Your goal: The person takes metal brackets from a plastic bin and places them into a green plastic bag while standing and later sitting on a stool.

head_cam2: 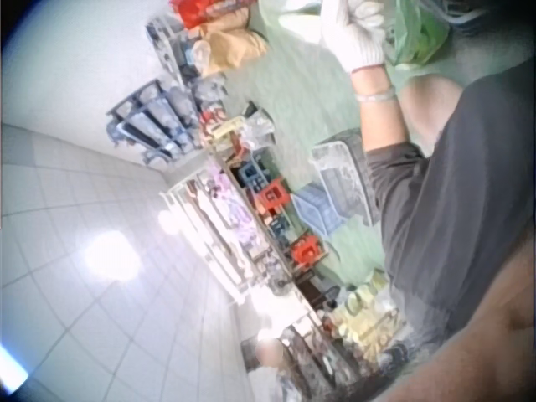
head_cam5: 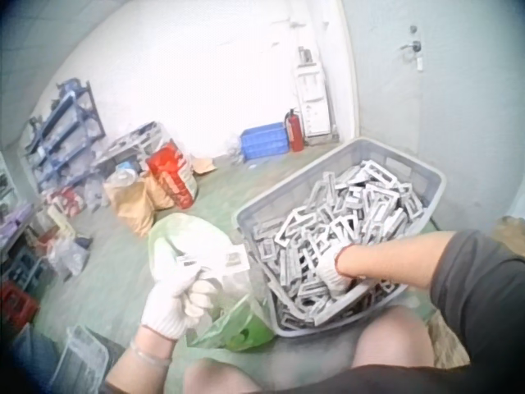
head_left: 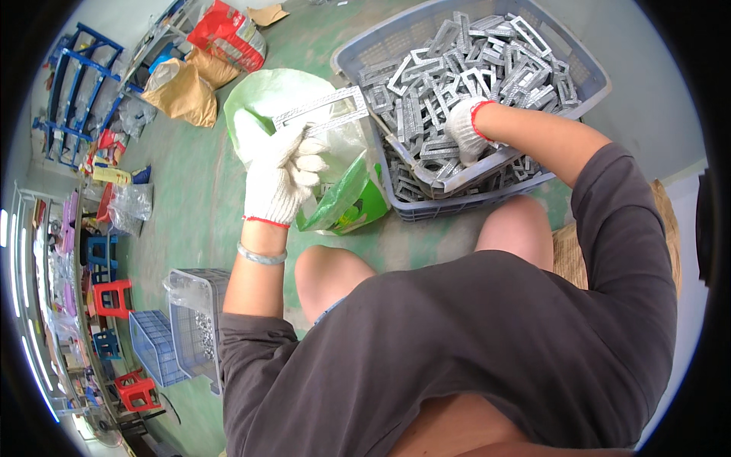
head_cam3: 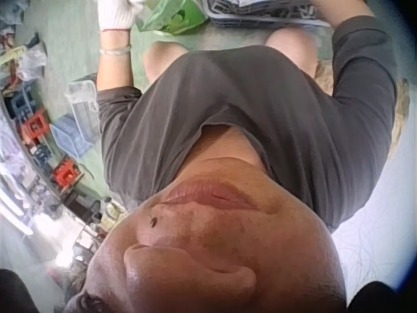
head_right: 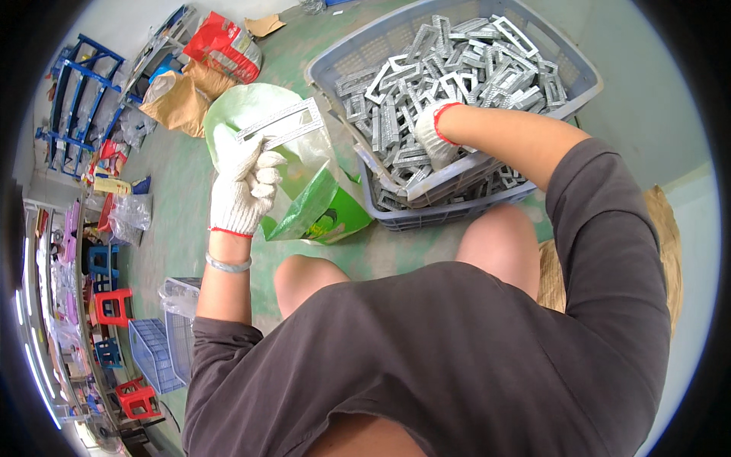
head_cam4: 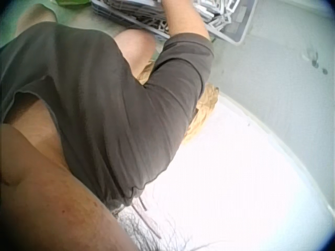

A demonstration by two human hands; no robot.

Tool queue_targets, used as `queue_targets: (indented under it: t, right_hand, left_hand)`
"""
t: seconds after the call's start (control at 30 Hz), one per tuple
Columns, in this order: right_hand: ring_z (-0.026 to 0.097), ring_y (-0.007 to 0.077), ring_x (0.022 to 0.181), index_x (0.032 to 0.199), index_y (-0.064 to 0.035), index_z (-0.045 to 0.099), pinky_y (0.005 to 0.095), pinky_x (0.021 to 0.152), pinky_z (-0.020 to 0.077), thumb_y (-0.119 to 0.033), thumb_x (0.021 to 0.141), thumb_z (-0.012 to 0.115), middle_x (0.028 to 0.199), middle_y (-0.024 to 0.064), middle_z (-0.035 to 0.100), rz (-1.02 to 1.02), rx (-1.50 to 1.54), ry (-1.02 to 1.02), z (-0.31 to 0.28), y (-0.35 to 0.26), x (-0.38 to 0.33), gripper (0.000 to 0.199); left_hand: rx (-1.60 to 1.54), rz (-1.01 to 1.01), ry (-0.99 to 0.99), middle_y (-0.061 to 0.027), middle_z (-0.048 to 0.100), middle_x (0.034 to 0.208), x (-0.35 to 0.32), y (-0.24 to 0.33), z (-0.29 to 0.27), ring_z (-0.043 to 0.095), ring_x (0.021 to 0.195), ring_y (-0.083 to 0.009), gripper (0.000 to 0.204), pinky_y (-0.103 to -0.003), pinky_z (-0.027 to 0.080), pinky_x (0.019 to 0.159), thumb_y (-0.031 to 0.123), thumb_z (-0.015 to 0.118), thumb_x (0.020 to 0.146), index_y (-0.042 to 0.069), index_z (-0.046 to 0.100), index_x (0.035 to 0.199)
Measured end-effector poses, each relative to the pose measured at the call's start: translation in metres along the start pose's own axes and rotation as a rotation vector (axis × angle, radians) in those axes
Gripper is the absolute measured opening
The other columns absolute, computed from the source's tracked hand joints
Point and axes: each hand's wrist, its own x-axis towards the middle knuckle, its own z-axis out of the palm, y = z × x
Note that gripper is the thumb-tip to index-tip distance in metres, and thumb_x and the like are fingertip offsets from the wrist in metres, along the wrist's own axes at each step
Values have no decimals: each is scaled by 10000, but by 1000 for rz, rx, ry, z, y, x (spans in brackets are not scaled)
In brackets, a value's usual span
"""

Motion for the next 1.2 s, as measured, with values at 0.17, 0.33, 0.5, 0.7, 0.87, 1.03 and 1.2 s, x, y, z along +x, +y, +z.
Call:
queue_targets:
  t: [0.17,0.33,0.5,0.7,0.87,1.03,1.2]
  right_hand:
    - [699,326,842,946,-32,743,395,755,549,-378,559,757,886,190,714,52,79,-33,-7,6,-1,520]
    - [693,314,822,944,-37,737,387,756,545,-370,589,758,870,182,714,39,311,125,2,37,-2,487]
    - [665,338,858,985,-20,686,408,787,529,-356,622,729,904,184,691,64,442,659,1,53,-49,497]
    - [614,328,957,1150,-54,598,395,851,508,-222,696,653,1018,149,615,-136,342,1216,-14,34,-89,488]
    - [623,320,924,1208,-62,593,392,834,513,-177,671,716,990,118,615,-306,406,1303,-35,8,-100,562]
    - [632,327,1038,1301,-74,559,391,913,519,-257,609,806,1177,155,614,-36,388,1171,-3,48,-65,758]
    - [687,332,956,1226,-140,622,414,814,569,-287,583,826,1144,145,667,371,14,130,27,83,-34,691]
  left_hand:
    - [229,-26,272,-119,639,732,-2,5,-15,527,498,-138,163,-228,337,383,195,632,938,50,594,1001]
    - [712,-85,245,-106,631,724,2,2,-23,576,500,-166,269,-264,417,400,233,662,902,14,616,1051]
    - [1065,110,267,-96,639,758,8,6,-5,601,526,-151,391,-263,496,457,268,672,892,-13,617,1159]
    - [480,29,-52,-116,671,864,14,2,60,631,583,-152,404,-258,512,478,316,677,919,-14,622,1145]
    - [326,-138,-385,-98,685,889,23,-1,87,659,638,-148,270,-259,552,531,234,676,927,20,634,1087]
    - [485,154,-243,-103,691,1015,31,-20,73,669,941,-172,326,-263,553,720,123,669,916,-2,622,1214]
    - [1080,1110,-257,-116,665,1096,26,-26,45,636,1080,-239,321,-382,527,929,-56,664,857,-10,624,1172]
